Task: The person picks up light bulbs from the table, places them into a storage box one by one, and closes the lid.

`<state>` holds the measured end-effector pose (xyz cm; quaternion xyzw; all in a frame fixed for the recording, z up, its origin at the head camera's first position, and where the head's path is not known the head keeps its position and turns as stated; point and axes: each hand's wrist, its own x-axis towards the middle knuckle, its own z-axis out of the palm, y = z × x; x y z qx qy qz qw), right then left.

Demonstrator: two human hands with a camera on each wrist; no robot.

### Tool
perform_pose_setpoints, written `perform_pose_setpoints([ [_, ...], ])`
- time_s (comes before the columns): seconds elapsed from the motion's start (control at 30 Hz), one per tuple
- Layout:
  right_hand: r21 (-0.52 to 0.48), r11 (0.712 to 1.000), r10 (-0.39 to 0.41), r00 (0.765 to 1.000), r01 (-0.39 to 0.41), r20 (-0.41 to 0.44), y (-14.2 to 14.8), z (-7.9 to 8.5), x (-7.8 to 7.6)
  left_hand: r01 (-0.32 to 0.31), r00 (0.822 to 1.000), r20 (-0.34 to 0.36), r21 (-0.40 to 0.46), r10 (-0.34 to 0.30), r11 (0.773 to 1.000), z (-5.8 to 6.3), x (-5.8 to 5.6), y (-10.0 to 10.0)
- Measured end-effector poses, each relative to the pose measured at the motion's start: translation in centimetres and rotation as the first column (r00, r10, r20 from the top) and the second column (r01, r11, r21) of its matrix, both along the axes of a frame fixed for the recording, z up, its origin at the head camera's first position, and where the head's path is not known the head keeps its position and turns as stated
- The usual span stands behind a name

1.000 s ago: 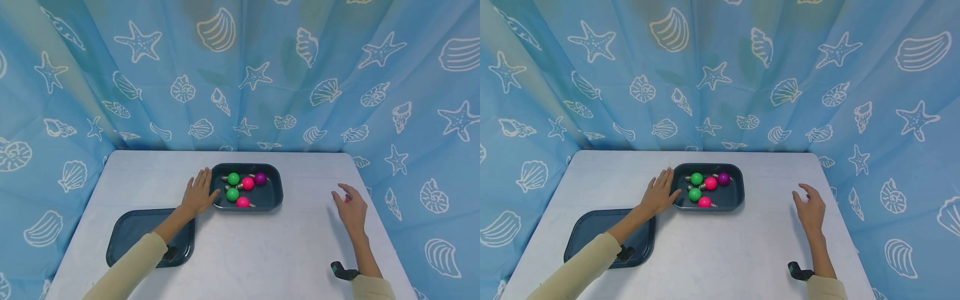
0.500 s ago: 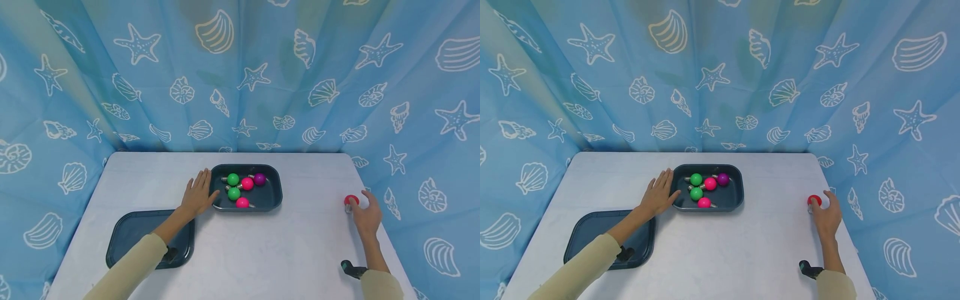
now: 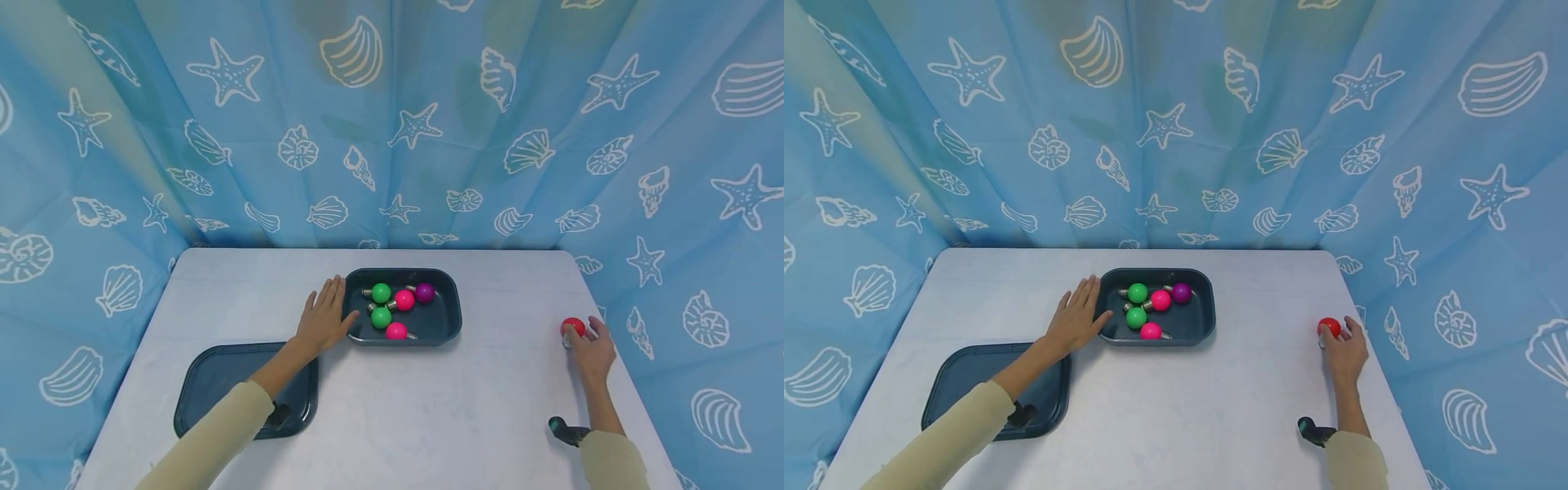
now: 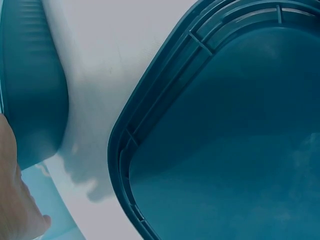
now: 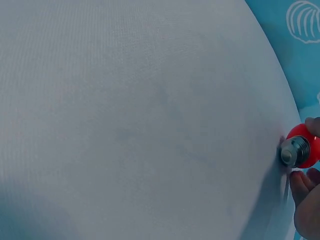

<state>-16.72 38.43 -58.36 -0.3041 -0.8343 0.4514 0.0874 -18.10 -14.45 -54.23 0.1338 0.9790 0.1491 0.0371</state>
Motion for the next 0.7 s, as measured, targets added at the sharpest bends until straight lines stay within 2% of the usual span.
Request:
perform_pose_setpoints([
  [0.33, 0.044, 0.998, 0.042, 0.998, -0.044, 0.041, -0.4, 0.1, 0.2, -0.007, 1.000, 0.025, -0.052, 0.008, 0.999, 0.2, -0.1, 0.1],
  [0.5, 0.056, 0.994, 0.093, 0.996, -0.093, 0.008, -1.1, 0.7, 0.4, -0.011, 0.999, 0.034, -0.057, 0.013, 0.998, 0.1, -0.2, 0.1],
  [0.7, 0.086, 0.980, 0.183, 0.982, -0.177, -0.054, -3.3, 2.0, 0.3, -0.007, 1.000, 0.026, -0.055, 0.008, 0.998, 0.2, -0.1, 0.1],
])
